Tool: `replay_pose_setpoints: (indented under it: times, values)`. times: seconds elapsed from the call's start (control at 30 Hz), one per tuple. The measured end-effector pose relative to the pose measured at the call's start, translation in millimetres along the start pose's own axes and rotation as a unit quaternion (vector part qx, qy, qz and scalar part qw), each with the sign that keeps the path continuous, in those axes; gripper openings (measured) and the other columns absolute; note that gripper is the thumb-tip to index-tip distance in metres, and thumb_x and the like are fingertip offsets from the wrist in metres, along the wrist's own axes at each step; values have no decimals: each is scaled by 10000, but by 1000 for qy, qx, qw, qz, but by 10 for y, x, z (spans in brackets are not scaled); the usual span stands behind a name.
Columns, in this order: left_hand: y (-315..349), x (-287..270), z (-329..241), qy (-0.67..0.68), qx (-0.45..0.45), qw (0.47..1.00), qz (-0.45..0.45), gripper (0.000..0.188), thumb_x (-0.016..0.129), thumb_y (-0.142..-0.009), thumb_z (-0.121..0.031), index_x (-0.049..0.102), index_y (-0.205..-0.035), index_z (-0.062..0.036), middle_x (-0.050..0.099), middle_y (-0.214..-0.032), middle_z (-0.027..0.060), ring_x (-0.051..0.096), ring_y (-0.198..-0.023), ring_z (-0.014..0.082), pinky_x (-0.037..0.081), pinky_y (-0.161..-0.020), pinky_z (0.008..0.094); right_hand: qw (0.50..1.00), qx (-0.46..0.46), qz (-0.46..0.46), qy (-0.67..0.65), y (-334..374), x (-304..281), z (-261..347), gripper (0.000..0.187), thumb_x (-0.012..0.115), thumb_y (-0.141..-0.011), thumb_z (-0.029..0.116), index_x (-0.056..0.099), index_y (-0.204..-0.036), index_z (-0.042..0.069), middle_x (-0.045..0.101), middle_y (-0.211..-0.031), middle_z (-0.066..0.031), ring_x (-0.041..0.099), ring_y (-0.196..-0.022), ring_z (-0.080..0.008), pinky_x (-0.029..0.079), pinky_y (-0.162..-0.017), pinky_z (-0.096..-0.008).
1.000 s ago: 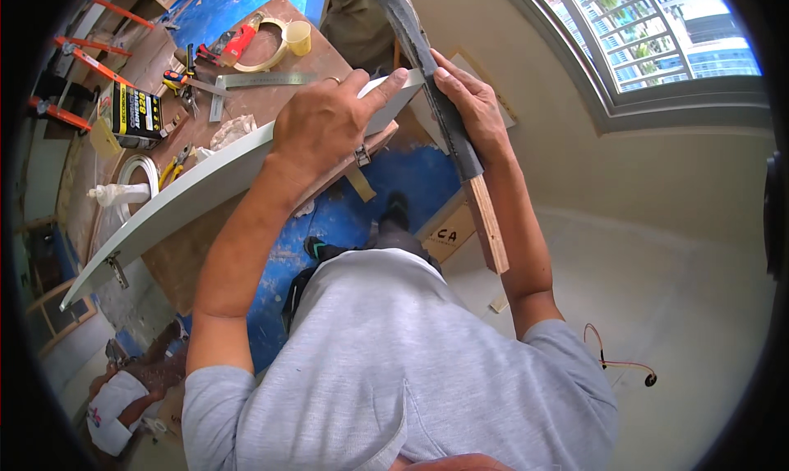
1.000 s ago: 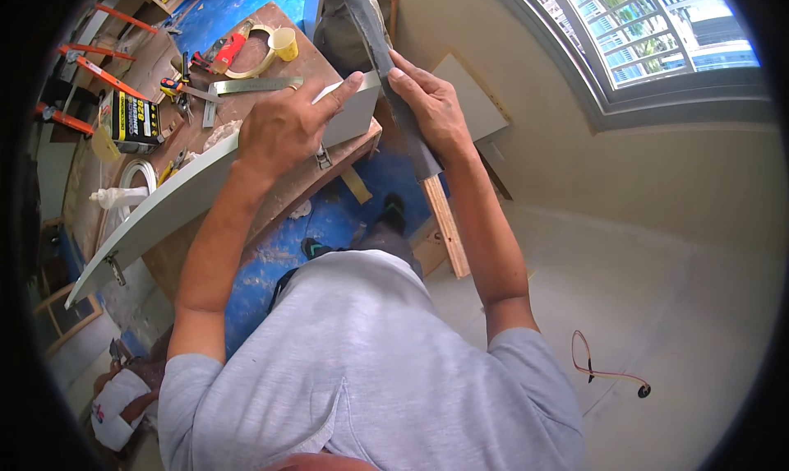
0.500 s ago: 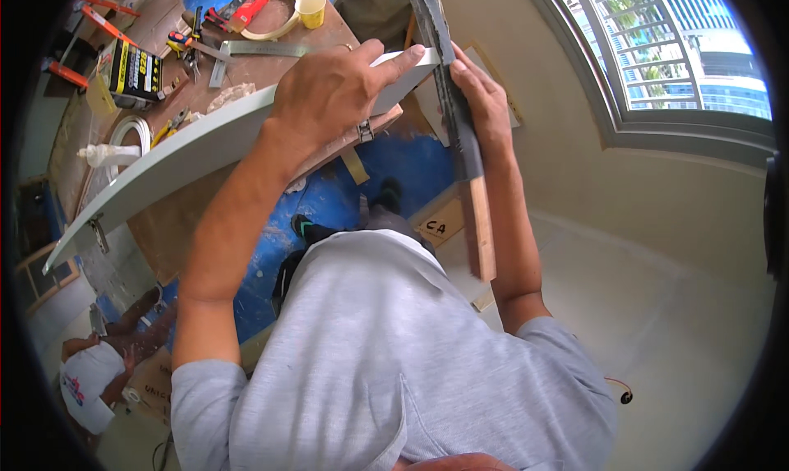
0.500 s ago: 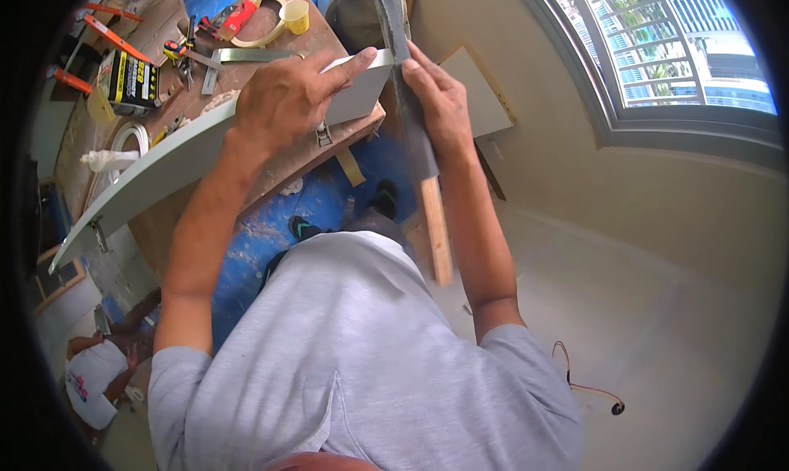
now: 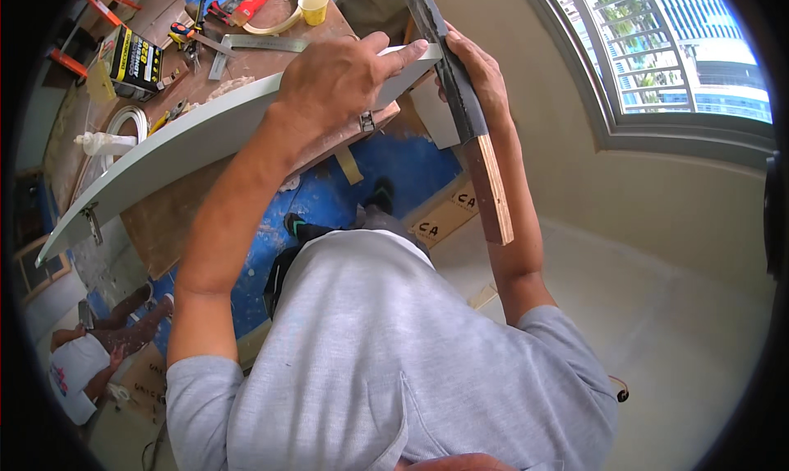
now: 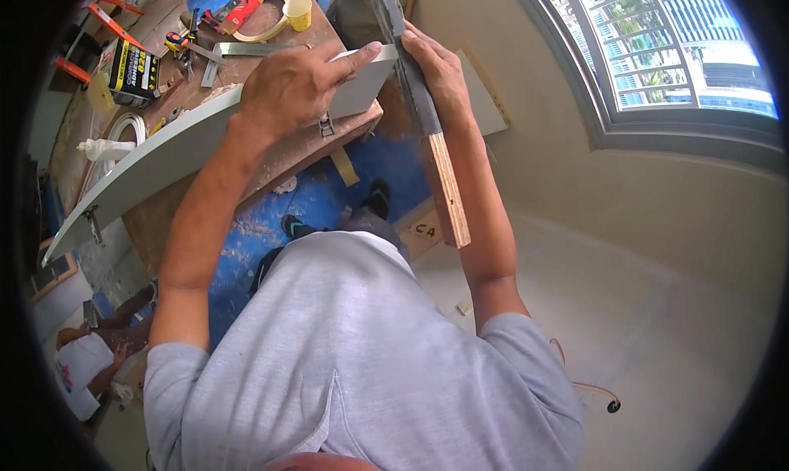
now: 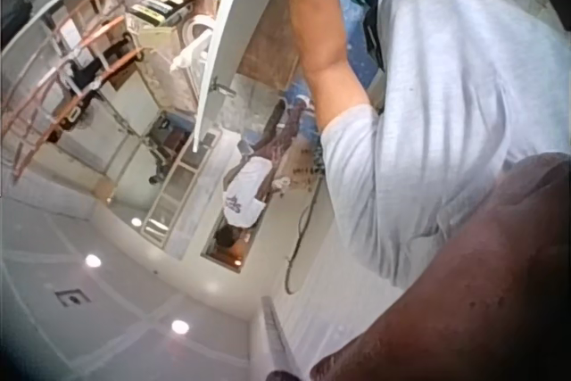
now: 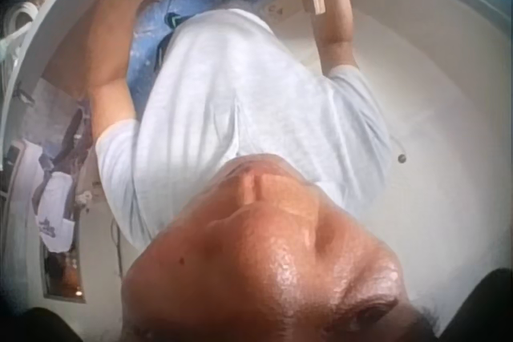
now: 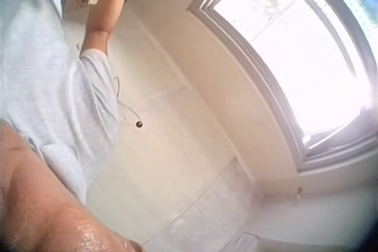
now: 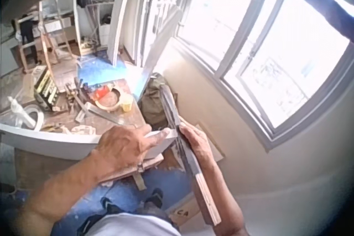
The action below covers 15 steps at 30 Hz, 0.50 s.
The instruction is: The person wipes the edges and surfaces of a white furniture panel with a cloth and a sanding block, then handles a glue bottle.
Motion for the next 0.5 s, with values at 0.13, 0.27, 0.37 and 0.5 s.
replay_pose_setpoints:
  times: [0.13,0.27,0.37,0.5]
  values:
    - [17,-46,-1,-14,5,1000,-14,560,712,-934,-375,601,-1483,-363,635,-898,63,699,-736,283,582,-654,429,999,-10,-32,38,220,-41,-27,536,647,-1022,327,611,-1462,23,675,-825,-27,637,-619,-87,525,-540,-237]
    - [33,-25,-16,0,-12,1000,-2,551,700,-939,-348,605,-1481,-357,626,-893,66,690,-731,294,579,-667,439,999,1,-17,32,147,0,91,523,695,-1010,288,629,-1448,9,721,-1000,-33,633,-802,-62,512,-715,-226]
    - [17,-36,-31,-9,-5,1000,9,545,695,-940,-332,609,-1478,-349,626,-900,65,690,-765,289,583,-696,432,995,-6,-33,89,57,7,188,521,693,-1011,284,626,-1451,13,709,-950,-18,617,-736,-58,502,-654,-227]
    - [27,-48,-10,-14,-9,1000,5,559,705,-932,-356,606,-1481,-335,621,-904,64,685,-799,281,585,-727,424,993,-68,-30,91,178,65,189,510,664,-1017,346,644,-1450,77,630,-741,6,574,-550,-58,453,-479,-225]
Point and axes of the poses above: each hand's wrist, its own y-axis away from the middle knuckle, its own x-axis out of the palm, z = x × y, the point moved 6 cm from there along -y, towards the middle knuckle
